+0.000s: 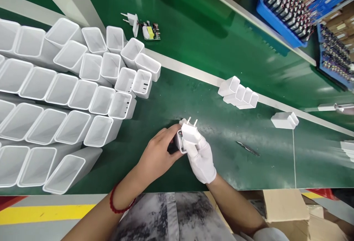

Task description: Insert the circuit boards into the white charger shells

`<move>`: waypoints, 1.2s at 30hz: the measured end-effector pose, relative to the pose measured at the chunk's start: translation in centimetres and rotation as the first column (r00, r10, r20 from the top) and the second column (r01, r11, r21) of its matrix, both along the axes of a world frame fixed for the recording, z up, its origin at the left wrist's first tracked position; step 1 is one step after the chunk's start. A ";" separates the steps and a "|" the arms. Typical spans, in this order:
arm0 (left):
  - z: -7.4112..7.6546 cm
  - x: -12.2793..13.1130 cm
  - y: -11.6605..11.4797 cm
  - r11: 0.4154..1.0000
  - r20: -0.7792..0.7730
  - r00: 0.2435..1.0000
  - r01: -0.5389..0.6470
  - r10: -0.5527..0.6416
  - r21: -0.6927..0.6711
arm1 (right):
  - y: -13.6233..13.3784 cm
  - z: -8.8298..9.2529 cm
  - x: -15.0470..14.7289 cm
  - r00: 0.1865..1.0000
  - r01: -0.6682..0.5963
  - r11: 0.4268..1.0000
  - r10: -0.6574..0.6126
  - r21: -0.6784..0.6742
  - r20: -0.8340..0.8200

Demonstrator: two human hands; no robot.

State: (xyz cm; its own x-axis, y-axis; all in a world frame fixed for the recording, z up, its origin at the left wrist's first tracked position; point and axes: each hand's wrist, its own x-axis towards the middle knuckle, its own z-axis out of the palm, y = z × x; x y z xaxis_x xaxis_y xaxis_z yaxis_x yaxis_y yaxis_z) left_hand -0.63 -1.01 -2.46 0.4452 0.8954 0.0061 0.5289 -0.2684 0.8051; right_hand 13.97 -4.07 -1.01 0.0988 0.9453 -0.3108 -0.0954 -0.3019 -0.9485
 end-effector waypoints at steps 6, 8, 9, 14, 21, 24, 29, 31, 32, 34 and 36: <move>0.0 0.0 0.0 1.000 0.018 1.000 0.000 0.000 0.004 | -0.2 -0.2 0.1 0.995 -0.023 1.000 0.022 -0.010 -0.097; 0.0 0.0 0.0 1.000 0.018 1.000 0.002 -0.002 -0.005 | -0.3 -0.3 0.2 0.996 -0.020 0.999 0.017 -0.025 -0.088; 0.1 0.0 0.0 1.000 0.015 1.000 0.005 -0.005 -0.009 | -0.3 -0.3 0.2 0.997 -0.013 1.000 0.010 -0.028 -0.082; 0.0 0.0 0.0 1.000 0.009 1.000 0.000 0.000 -0.001 | -0.3 -0.4 0.2 0.991 0.004 1.000 -0.007 -0.025 -0.130; -0.2 0.0 -0.1 1.000 0.012 1.000 -0.002 0.002 -0.004 | 0.2 -0.6 -0.3 1.000 0.008 1.000 -0.008 0.028 0.004; -0.4 0.0 -0.2 1.000 0.013 1.000 -0.022 0.023 -0.020 | 0.2 -0.5 0.2 0.998 -0.056 0.998 0.057 0.042 -0.038; -0.6 0.0 -0.4 0.999 -0.011 0.999 -0.030 0.030 -0.031 | 0.9 0.2 2.3 0.861 -0.406 0.891 0.298 0.204 0.412; -0.2 -0.1 -0.4 1.000 -0.065 0.998 0.002 -0.003 -0.019 | 1.7 0.9 3.1 0.749 -0.519 0.838 0.351 0.167 0.562; 0.1 -0.2 -0.5 0.999 -0.100 0.995 0.024 -0.026 -0.021 | 2.2 1.3 3.4 0.711 -0.558 0.817 0.383 0.142 0.590; 0.9 -0.7 -0.6 0.998 -0.168 0.984 0.057 -0.062 -0.034 | 3.7 2.5 4.2 0.667 -0.607 0.785 0.418 0.125 0.617; 1.8 -1.4 -0.7 0.998 -0.220 0.974 0.054 -0.058 -0.024 | 6.2 3.9 5.6 0.686 -0.589 0.783 0.352 0.202 0.637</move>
